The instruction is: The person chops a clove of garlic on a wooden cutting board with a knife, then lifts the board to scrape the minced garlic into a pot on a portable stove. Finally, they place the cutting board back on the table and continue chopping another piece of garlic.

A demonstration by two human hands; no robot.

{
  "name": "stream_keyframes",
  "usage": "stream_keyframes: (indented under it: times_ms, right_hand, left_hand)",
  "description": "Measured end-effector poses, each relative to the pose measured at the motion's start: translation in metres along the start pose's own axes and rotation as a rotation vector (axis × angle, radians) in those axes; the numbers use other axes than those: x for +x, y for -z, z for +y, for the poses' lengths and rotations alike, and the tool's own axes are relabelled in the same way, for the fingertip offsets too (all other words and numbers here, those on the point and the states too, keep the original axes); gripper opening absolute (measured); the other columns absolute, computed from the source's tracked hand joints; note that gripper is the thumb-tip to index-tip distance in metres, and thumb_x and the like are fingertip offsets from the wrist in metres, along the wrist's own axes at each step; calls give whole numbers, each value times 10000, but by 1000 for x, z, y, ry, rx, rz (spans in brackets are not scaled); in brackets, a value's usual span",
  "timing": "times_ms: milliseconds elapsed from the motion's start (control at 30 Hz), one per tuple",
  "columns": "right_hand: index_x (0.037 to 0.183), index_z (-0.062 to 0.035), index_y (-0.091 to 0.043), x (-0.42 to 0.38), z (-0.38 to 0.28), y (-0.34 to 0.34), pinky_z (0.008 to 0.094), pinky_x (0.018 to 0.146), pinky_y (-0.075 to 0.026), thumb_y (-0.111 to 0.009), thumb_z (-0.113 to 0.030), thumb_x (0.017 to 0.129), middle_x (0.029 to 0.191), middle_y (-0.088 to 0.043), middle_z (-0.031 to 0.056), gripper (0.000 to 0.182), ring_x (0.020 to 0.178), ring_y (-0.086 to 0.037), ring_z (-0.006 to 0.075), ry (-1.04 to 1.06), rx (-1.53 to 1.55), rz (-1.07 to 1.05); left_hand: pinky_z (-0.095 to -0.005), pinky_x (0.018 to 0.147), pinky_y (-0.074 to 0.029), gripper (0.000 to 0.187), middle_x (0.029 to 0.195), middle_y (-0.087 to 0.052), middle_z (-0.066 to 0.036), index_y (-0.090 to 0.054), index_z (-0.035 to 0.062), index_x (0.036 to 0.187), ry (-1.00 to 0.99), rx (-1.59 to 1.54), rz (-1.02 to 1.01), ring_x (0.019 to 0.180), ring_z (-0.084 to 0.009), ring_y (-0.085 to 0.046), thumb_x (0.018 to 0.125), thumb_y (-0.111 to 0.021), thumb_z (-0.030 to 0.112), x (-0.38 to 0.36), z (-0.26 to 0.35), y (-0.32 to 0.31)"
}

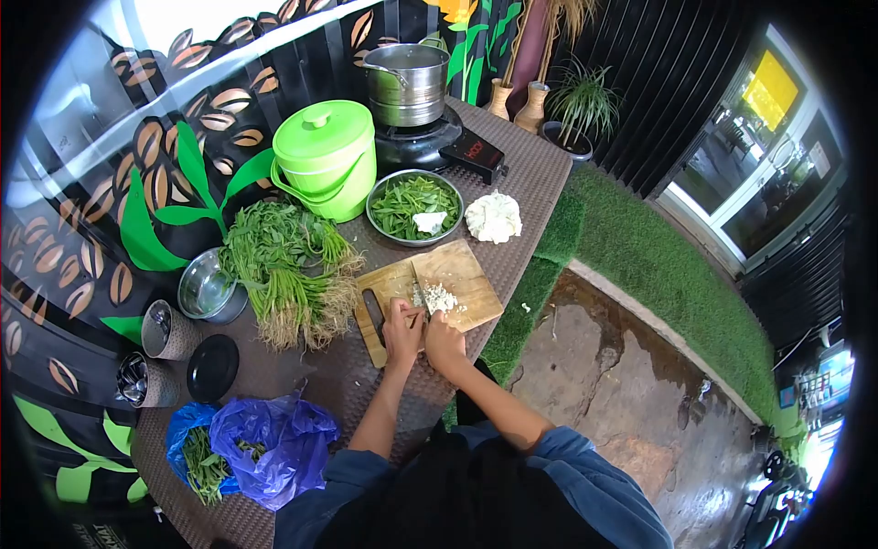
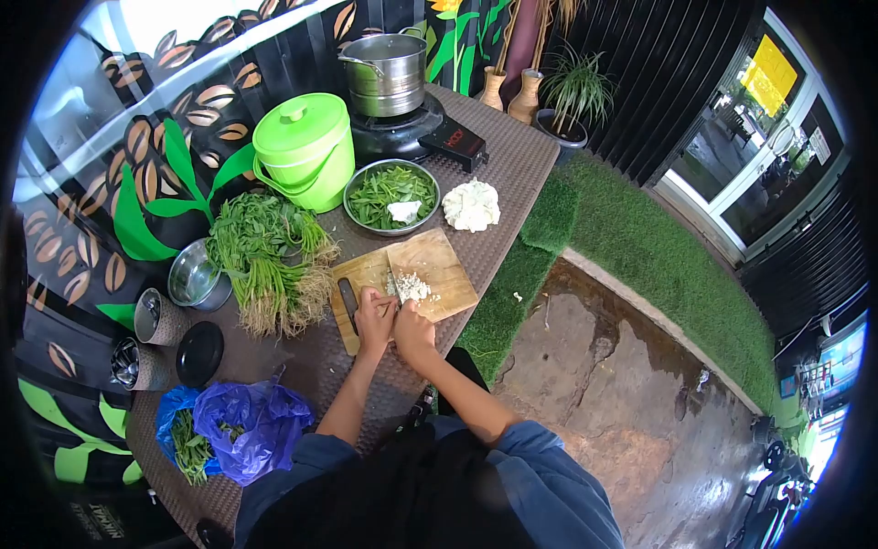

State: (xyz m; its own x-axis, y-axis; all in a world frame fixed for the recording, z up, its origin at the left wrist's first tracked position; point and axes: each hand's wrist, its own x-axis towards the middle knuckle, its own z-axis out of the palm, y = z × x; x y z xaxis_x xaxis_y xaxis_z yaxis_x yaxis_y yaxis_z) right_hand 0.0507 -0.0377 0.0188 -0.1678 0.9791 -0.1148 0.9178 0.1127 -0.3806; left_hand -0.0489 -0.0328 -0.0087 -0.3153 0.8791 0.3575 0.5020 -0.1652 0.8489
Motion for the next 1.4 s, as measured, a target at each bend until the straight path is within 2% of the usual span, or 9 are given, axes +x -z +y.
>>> stream_keyframes:
  times_ms: [433, 500, 533, 667, 767, 867, 1200, 1267, 1400]
  right_hand:
    - [988, 30, -533, 29, 28, 12, 487, 687, -540, -504, -264, 907, 815, -661, 263, 306, 797, -682, 375, -41, 43, 42]
    - [992, 50, -569, 40, 57, 23, 471, 663, -531, -502, -290, 914, 814, -655, 268, 355, 799, -687, 335, 164, 192, -76]
    - [980, 45, -593, 35, 63, 41, 446, 606, -511, -494, -283, 927, 798, -652, 241, 346, 621, -662, 312, 178, 396, -144]
    - [946, 68, -574, 19, 79, 82, 459, 614, -509, -451, -274, 931, 799, -640, 264, 363, 610, -644, 361, 34, 565, -220]
    - [946, 49, -565, 27, 110, 37, 523, 681, -498, -437, -309, 930, 826, -639, 289, 380, 730, -649, 410, 132, 246, 146]
    - [1008, 31, -532, 6, 79, 42, 562, 742, -481, -430, -349, 932, 868, -637, 303, 402, 841, -630, 452, -73, 197, 58]
    - [1037, 56, -493, 3, 32, 54, 490, 723, -536, -475, -356, 929, 861, -653, 277, 426, 816, -665, 423, 6, 21, -43]
    - [1015, 41, -500, 1, 31, 48, 467, 703, -549, -482, -352, 925, 832, -662, 249, 404, 787, -676, 400, 40, -26, -26]
    - [1059, 48, -471, -1, 30, 26, 481, 696, -545, -486, -346, 929, 823, -660, 252, 415, 772, -670, 414, -104, 61, -9]
  left_hand:
    - [-369, 673, -492, 281, 864, -665, -147, -466, 31, 960, -3, -35, -6, 856, -285, -676, 800, -695, 57, -3, -13, -6]
    - [-414, 689, -485, 263, 874, -643, -144, -501, 31, 959, 8, -84, -9, 856, -317, -652, 789, -696, 76, -3, -13, -4]
    - [-353, 682, -500, 253, 871, -657, -126, -511, 28, 971, -35, -33, -8, 857, -261, -672, 777, -674, 22, -4, -11, -3]
    - [-277, 678, -509, 239, 896, -672, -98, -539, 25, 960, -140, 14, -53, 825, -189, -680, 751, -622, -58, -6, 0, 0]
    - [-265, 680, -501, 188, 893, -675, -89, -567, 15, 921, -150, -46, -53, 772, -181, -660, 760, -638, -52, -5, -5, -1]
    - [-265, 675, -495, 157, 882, -671, -88, -595, 2, 915, -99, -110, -112, 746, -175, -647, 775, -648, -46, -3, 4, 6]
    - [-364, 710, -487, 109, 870, -651, -97, -649, 25, 899, -85, 17, -86, 799, -263, -597, 793, -673, 9, -5, 15, 7]
    - [-364, 782, -475, 123, 897, -664, -94, -659, 25, 883, -226, 104, -59, 894, -265, -596, 766, -678, -7, -3, 11, 7]
    - [-367, 795, -484, 112, 902, -662, -109, -660, 20, 878, -249, 73, -70, 917, -287, -612, 773, -669, -20, -2, 13, 7]
